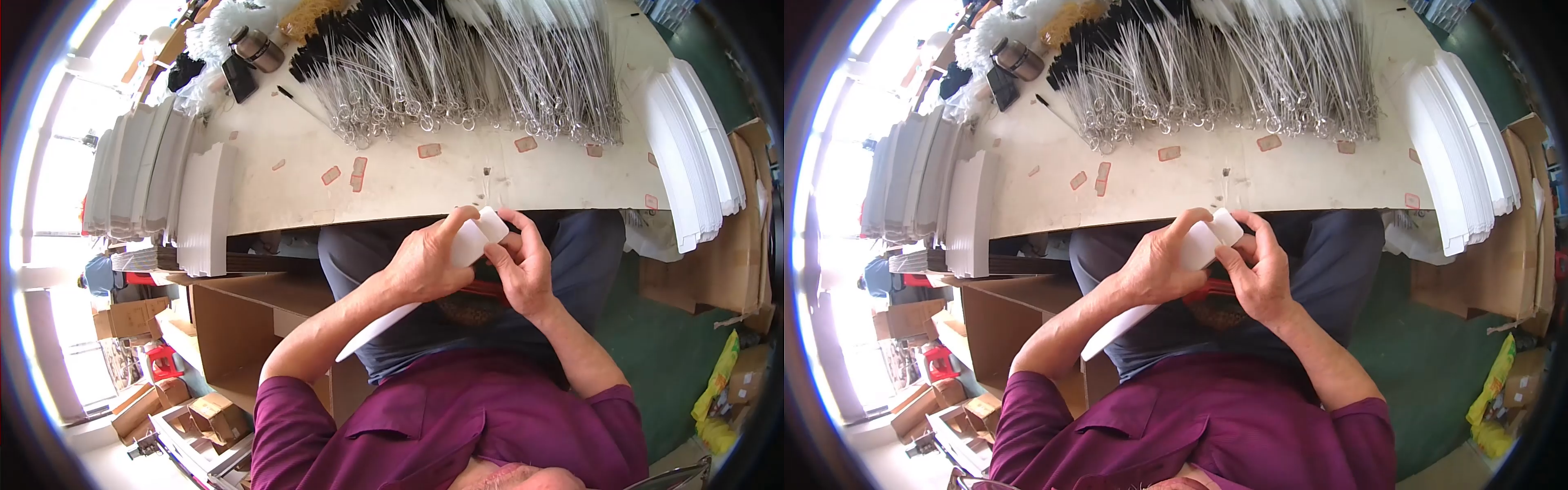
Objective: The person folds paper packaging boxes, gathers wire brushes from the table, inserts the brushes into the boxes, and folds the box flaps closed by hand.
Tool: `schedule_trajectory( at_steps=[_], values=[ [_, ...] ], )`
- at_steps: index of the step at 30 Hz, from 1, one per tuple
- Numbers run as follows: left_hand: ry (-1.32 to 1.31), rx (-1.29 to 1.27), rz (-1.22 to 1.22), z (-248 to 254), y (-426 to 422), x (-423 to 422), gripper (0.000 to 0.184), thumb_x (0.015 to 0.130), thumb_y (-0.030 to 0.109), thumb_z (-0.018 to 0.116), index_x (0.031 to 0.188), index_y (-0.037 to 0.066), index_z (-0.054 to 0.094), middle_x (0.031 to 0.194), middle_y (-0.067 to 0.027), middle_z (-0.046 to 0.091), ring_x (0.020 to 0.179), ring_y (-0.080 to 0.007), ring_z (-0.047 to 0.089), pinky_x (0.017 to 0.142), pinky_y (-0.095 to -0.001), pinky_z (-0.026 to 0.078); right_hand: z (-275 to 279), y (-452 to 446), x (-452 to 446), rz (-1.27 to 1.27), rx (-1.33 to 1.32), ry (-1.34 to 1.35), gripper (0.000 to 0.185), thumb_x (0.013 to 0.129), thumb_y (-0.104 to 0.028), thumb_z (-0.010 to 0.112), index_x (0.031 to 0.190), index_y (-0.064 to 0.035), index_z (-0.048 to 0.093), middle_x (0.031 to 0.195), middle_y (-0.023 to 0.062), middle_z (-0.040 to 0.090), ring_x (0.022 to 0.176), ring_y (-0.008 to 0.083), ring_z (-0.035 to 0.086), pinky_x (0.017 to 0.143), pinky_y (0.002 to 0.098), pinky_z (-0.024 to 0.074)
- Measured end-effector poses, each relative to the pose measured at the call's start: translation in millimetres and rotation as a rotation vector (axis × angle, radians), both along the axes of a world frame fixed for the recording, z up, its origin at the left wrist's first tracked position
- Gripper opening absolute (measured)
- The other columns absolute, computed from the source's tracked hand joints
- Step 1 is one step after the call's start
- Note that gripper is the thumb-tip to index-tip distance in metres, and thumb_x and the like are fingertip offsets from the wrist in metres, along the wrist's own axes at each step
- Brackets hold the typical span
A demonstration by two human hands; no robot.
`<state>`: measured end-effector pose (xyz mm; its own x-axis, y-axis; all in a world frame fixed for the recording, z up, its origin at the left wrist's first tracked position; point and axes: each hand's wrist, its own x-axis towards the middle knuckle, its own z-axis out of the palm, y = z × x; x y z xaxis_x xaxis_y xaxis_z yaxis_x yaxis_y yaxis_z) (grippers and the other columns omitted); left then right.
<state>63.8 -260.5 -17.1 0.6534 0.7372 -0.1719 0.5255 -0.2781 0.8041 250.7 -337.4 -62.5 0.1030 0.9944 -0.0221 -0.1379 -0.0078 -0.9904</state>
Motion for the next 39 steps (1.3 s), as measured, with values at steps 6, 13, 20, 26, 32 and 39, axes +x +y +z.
schedule_trajectory(
  at_steps=[6,13,20,26,32,39],
  values=[
    [-0.047,0.015,0.057,-4.5,-27.1,-6.2,0.072,0.072,0.009,0.074,0.138,0.011,0.045,0.113,-0.0259,0.068,0.101,-0.0470,0.069,0.084,-0.0507,0.058,2.5,-16.0,-7.7,-0.024,0.100,-0.104,0.049,0.099,-0.006,0.071,0.140,0.0053,0.046,0.107,0.0150,0.075,0.099,0.0152,0.073,0.085,0.0312,0.0611],
    [-0.038,0.003,0.114,-12.0,-46.1,-6.0,0.063,0.078,0.006,0.077,0.134,0.011,0.047,0.106,-0.0209,0.071,0.096,-0.0427,0.073,0.080,-0.0469,0.060,0.7,-21.7,-8.1,0.059,0.167,-0.387,0.032,0.100,-0.011,0.070,0.126,0.0084,0.066,0.091,0.0155,0.075,0.079,0.0177,0.075,0.066,0.0328,0.0574],
    [-0.030,0.079,0.110,-19.3,-57.3,-7.8,0.075,0.078,0.008,0.078,0.140,0.007,0.036,0.102,-0.0260,0.071,0.089,-0.0475,0.073,0.074,-0.0511,0.061,6.3,-22.3,-6.0,0.051,0.373,-0.665,0.028,0.102,-0.015,0.067,0.123,0.0038,0.069,0.093,0.0175,0.076,0.073,0.0210,0.073,0.064,0.0308,0.0542],
    [0.063,0.076,0.085,-15.1,-62.6,-5.5,0.082,0.076,0.009,0.076,0.144,-0.002,0.032,0.102,-0.0303,0.069,0.088,-0.0472,0.071,0.075,-0.0520,0.060,11.6,-22.7,-0.1,0.133,-0.244,-0.081,0.019,0.100,-0.013,0.073,0.107,0.0045,0.076,0.089,0.0078,0.078,0.080,0.0062,0.067,0.071,0.0238,0.0547],
    [0.063,0.119,0.065,-21.3,-66.5,-6.0,0.074,0.075,0.011,0.078,0.137,-0.007,0.042,0.103,-0.0290,0.069,0.088,-0.0442,0.072,0.075,-0.0495,0.061,4.9,-19.7,-3.5,0.131,-0.301,0.090,0.010,0.096,-0.008,0.076,0.097,0.0006,0.072,0.083,0.0043,0.074,0.077,0.0040,0.066,0.068,0.0222,0.0543],
    [-0.002,0.232,0.036,-27.7,-66.0,-12.6,0.065,0.072,0.006,0.078,0.132,-0.003,0.052,0.105,-0.0237,0.070,0.089,-0.0424,0.073,0.072,-0.0479,0.062,-2.2,-20.8,5.0,0.125,-0.383,0.113,0.011,0.097,-0.009,0.075,0.090,-0.0015,0.072,0.073,0.0001,0.069,0.057,0.0010,0.054,0.050,0.0198,0.0405]
  ],
)
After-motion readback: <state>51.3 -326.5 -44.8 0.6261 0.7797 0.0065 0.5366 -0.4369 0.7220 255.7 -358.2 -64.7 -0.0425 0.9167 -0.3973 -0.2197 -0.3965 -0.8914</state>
